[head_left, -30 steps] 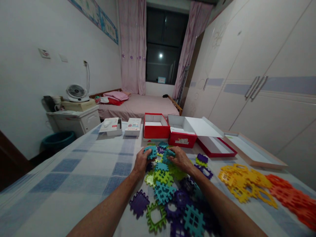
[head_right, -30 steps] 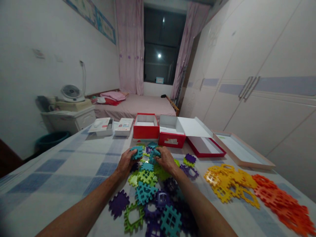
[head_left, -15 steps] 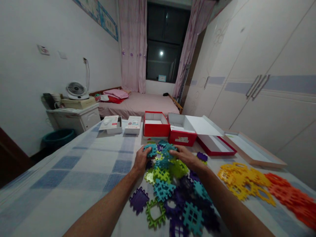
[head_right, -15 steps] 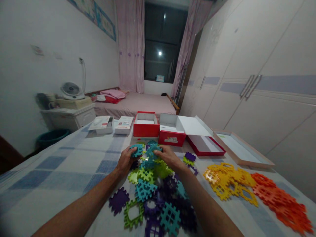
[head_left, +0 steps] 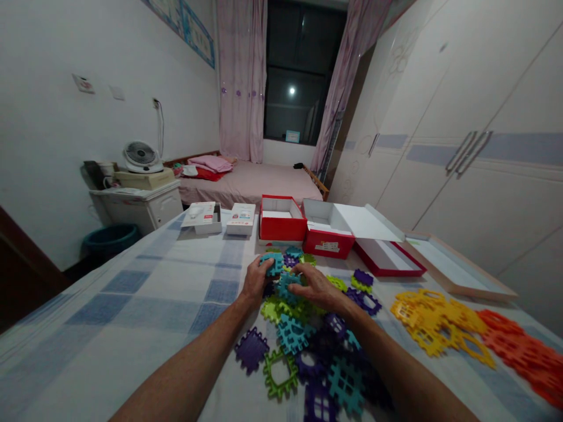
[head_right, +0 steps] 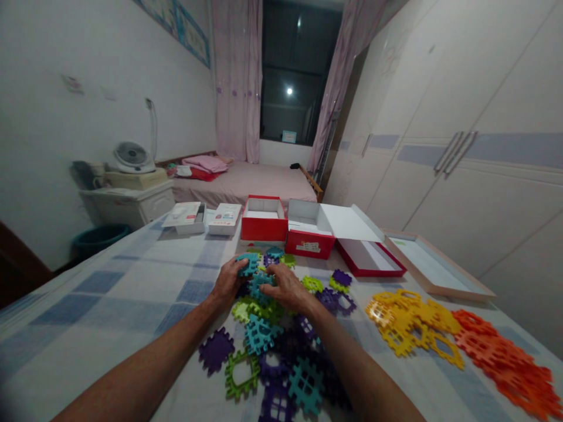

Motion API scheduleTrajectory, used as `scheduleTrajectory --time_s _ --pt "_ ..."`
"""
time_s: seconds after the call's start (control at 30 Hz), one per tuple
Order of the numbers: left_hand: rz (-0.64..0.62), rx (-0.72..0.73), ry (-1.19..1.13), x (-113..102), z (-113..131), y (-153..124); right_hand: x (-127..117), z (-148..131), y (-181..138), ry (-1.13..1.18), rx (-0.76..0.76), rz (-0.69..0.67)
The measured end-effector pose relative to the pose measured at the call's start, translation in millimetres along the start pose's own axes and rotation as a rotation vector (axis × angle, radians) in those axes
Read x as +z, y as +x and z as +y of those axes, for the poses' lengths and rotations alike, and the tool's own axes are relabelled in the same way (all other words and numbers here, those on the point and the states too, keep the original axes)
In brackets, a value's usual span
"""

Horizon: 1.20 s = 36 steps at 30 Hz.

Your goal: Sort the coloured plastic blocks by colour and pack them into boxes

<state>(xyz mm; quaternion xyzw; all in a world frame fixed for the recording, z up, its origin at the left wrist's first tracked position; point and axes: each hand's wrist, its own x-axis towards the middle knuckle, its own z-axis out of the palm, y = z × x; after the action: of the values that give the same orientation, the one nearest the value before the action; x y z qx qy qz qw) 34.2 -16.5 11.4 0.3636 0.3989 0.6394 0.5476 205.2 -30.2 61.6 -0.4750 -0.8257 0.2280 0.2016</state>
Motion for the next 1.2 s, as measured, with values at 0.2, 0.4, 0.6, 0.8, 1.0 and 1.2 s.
scheduleTrajectory --time_s 0.2,0.4,0.6,0.8,1.0,1.2 --pt "0.009 -0.025 -0.025 1.8 0.8 -0.4 -10.2 9.3 -8.9 0.304 0.059 0.152" --pt "-0.048 -0.038 0.041 5.8 6.4 -7.3 -16.3 2.1 -0.1 0.662 0.074 0.172" --pt "-0.217 -0.015 0.055 8.8 10.0 -16.0 -1.0 -2.1 28.4 0.473 0.119 0.292" --pt "-0.102 0.003 0.193 5.8 6.6 -9.4 4.3 -12.0 31.1 0.299 0.06 0.22" --pt "-0.058 -0.041 -0.026 1.9 2.5 -4.2 -0.9 -9.0 20.0 0.458 0.165 0.28" --pt "-0.067 -0.019 -0.035 2.7 3.2 -4.3 13.1 -5.5 16.4 0.339 0.208 0.32"
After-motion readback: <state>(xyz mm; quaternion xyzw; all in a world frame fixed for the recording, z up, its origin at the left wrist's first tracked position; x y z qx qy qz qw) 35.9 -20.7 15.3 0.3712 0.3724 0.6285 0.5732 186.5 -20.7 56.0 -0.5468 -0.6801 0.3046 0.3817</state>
